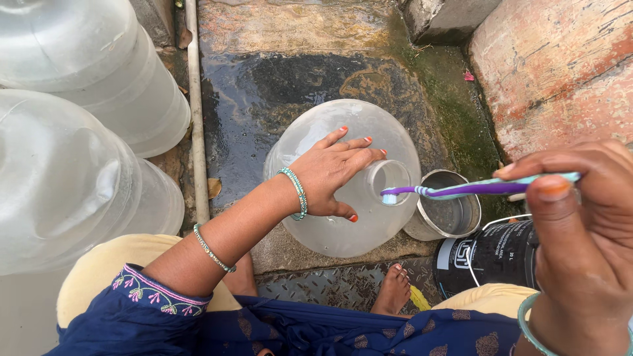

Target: The person cleans a large transparent water dispenser bottle using a toothbrush and a green sponge. They scrub the inside neck and rim with the toothbrush, then wipe the exterior surface with the sponge.

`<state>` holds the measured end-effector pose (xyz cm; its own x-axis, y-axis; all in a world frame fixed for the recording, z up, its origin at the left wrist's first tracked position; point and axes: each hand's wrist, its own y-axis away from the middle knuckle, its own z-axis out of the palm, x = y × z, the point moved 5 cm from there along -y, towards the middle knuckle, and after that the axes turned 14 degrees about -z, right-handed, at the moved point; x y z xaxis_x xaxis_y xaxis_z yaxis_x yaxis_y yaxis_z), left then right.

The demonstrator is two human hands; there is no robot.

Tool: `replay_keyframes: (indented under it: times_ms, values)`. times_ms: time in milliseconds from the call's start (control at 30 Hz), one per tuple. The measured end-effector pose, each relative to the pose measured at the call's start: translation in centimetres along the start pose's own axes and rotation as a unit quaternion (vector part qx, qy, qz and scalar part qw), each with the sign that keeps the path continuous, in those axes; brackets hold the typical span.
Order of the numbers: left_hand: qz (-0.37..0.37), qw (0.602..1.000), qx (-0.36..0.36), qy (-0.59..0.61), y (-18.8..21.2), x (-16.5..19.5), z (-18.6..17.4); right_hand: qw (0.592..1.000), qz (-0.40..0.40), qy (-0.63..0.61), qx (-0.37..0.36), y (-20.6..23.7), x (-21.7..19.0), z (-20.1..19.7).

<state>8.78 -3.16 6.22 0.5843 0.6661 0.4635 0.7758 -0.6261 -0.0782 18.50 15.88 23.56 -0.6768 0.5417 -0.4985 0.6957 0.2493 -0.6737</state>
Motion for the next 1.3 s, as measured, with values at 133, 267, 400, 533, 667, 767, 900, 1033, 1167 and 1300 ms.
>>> replay_keyframes:
  times_ms: [133,267,400,533,667,767,900,1033,1167,1300]
  values:
    - [0.006,1.000,0.016,0.007,0.3,0.0,-0.1,0.990,-0.029,0.101,-0.097,-0.8,1.0,3.9]
    - [-0.002,1.000,0.022,0.007,0.5,-0.1,0.0,0.997,0.035,-0.003,-0.070,-1.1,4.4,6.1]
    - [-0.003,1.000,0.022,0.009,0.5,-0.3,0.1,1.000,0.028,-0.009,-0.003,-0.4,2.0,1.4]
    - [-0.003,1.000,0.014,0.016,0.5,-0.2,0.0,0.998,-0.006,0.059,-0.013,-0.4,-0.9,-0.1]
    - [0.003,1.000,0.009,0.015,0.5,0.2,-0.2,0.992,-0.030,0.071,-0.103,-0.6,2.5,4.8]
    - [-0.002,1.000,0.004,0.011,0.5,0.2,-0.1,0.990,-0.047,0.017,-0.133,-0.3,5.2,7.5]
    - [0.007,1.000,0.004,0.007,0.4,0.3,0.1,0.996,-0.008,0.014,-0.092,-1.0,3.5,4.7]
    - [0.001,1.000,-0.006,0.002,0.2,0.1,0.2,0.996,-0.028,0.048,-0.063,-1.7,-2.0,0.9]
    - [0.019,1.000,-0.003,0.003,0.4,0.5,-0.1,0.980,-0.079,0.114,-0.145,-1.2,-0.9,4.2]
    - [0.011,1.000,-0.021,-0.012,0.4,0.6,0.2,0.979,-0.054,0.063,-0.186,-0.1,3.9,8.1]
